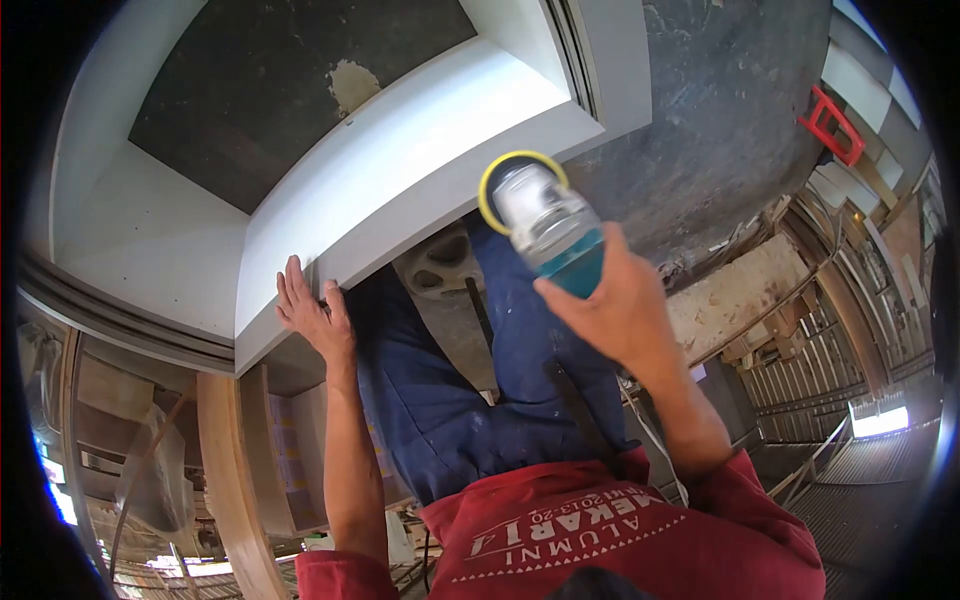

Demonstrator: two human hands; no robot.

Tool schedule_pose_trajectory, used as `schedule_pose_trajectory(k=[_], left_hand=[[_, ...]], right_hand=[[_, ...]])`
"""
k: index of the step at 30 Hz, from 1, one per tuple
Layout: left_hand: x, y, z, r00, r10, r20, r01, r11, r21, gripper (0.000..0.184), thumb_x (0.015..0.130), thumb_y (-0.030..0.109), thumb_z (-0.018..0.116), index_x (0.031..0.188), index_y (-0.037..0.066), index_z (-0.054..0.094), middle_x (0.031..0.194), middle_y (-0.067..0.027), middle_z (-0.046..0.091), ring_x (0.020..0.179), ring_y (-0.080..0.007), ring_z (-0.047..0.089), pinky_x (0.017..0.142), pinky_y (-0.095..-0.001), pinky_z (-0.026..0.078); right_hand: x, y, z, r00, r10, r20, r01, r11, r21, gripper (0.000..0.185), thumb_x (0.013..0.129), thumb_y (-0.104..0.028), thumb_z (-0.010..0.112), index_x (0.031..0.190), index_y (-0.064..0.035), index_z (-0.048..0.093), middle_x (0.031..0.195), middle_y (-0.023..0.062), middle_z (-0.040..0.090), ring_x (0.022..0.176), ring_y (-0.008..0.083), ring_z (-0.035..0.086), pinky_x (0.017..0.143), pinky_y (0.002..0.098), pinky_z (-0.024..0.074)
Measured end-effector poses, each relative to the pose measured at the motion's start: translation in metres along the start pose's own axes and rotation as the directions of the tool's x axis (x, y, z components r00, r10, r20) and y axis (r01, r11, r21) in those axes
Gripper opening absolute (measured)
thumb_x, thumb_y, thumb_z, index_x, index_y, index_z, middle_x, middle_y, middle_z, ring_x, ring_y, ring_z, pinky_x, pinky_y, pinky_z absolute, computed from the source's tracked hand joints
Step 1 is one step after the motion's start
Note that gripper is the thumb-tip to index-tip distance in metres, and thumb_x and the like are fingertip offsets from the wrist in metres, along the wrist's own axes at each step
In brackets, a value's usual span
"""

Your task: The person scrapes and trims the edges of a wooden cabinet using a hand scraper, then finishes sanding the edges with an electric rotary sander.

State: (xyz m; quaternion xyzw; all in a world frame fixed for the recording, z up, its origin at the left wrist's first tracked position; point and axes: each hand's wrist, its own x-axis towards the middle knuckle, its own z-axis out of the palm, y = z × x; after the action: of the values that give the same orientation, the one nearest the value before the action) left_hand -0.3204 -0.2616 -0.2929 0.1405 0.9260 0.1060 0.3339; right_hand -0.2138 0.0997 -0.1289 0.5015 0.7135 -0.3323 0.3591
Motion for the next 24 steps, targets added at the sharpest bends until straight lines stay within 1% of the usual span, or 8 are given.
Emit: schedule_pose_trajectory(k=[3,7,10,12,16,18,20,24], left_hand=[[0.000,0.001,0.000,1.000,0.003,-0.007,-0.003,1.000,-0.004,0.069,0.097,0.038,0.054,0.159,0.011,0.043,0.161,-0.0102,0.048,0.154,-0.0366,0.033,0.121,-0.0684,0.014],[0.000,-0.001,0.001,1.000,-0.002,-0.005,0.002,1.000,-0.015,0.069,0.097,0.037,0.055,0.160,0.011,0.043,0.161,-0.0102,0.048,0.154,-0.0365,0.033,0.121,-0.0692,0.013],[0.000,-0.002,0.002,1.000,-0.001,-0.013,0.001,1.000,-0.014,0.068,0.097,0.037,0.056,0.159,0.012,0.043,0.161,-0.0098,0.048,0.154,-0.0364,0.033,0.121,-0.0697,0.013],[0.000,-0.001,0.001,1.000,-0.001,-0.019,0.000,1.000,-0.013,0.068,0.097,0.036,0.057,0.159,0.012,0.044,0.161,-0.0093,0.048,0.154,-0.0362,0.033,0.121,-0.0697,0.013],[-0.001,0.000,0.002,1.000,-0.007,-0.029,0.006,1.000,-0.018,0.068,0.097,0.035,0.057,0.159,0.012,0.044,0.161,-0.0085,0.049,0.154,-0.0357,0.034,0.121,-0.0689,0.012],[-0.001,0.000,0.002,0.999,-0.001,-0.038,0.000,1.000,-0.018,0.068,0.097,0.035,0.058,0.159,0.012,0.044,0.161,-0.0078,0.049,0.155,-0.0352,0.033,0.122,-0.0683,0.012],[-0.001,0.001,0.003,0.999,-0.005,-0.040,0.004,1.000,-0.027,0.067,0.097,0.034,0.058,0.159,0.012,0.044,0.161,-0.0073,0.049,0.155,-0.0350,0.033,0.122,-0.0681,0.012],[-0.001,0.000,0.002,0.999,-0.006,-0.048,0.003,0.997,-0.076,0.065,0.098,0.031,0.056,0.159,0.011,0.044,0.161,-0.0078,0.048,0.155,-0.0347,0.033,0.122,-0.0667,0.009]], right_hand=[[-0.008,-0.016,0.019,0.989,-0.086,0.119,0.095,0.993,-0.070,0.059,0.081,-0.037,0.086,0.112,-0.0014,0.051,0.090,0.0258,0.071,0.082,0.0481,0.072,0.071,0.0554,0.0580],[-0.011,-0.018,0.024,0.984,-0.122,0.127,0.128,0.991,-0.041,0.059,0.080,-0.037,0.086,0.112,-0.0018,0.051,0.090,0.0258,0.071,0.082,0.0482,0.072,0.071,0.0557,0.0575],[-0.003,-0.012,0.007,0.996,-0.054,0.074,0.059,0.996,-0.074,0.059,0.081,-0.037,0.086,0.112,-0.0011,0.051,0.090,0.0271,0.072,0.084,0.0490,0.072,0.072,0.0551,0.0574],[0.003,0.001,-0.008,1.000,-0.005,0.020,0.006,0.999,-0.037,0.058,0.081,-0.036,0.086,0.112,0.0003,0.052,0.091,0.0284,0.072,0.088,0.0496,0.072,0.075,0.0538,0.0575],[0.013,0.012,-0.032,0.997,0.029,-0.065,-0.028,0.999,0.014,0.054,0.083,-0.035,0.086,0.109,0.0027,0.057,0.094,0.0275,0.074,0.092,0.0453,0.074,0.078,0.0488,0.0580],[0.014,0.014,-0.033,0.997,0.036,-0.064,-0.033,0.998,0.047,0.054,0.084,-0.034,0.086,0.110,0.0032,0.058,0.094,0.0273,0.074,0.092,0.0433,0.075,0.078,0.0475,0.0580],[0.012,0.009,-0.030,0.998,0.060,-0.035,-0.058,0.998,0.039,0.055,0.083,-0.034,0.087,0.111,0.0031,0.057,0.093,0.0280,0.073,0.092,0.0454,0.074,0.078,0.0486,0.0580],[0.003,-0.006,-0.003,0.998,-0.047,-0.033,0.047,0.999,0.009,0.056,0.082,-0.034,0.087,0.110,0.0024,0.056,0.090,0.0288,0.072,0.090,0.0478,0.073,0.076,0.0512,0.0576]])
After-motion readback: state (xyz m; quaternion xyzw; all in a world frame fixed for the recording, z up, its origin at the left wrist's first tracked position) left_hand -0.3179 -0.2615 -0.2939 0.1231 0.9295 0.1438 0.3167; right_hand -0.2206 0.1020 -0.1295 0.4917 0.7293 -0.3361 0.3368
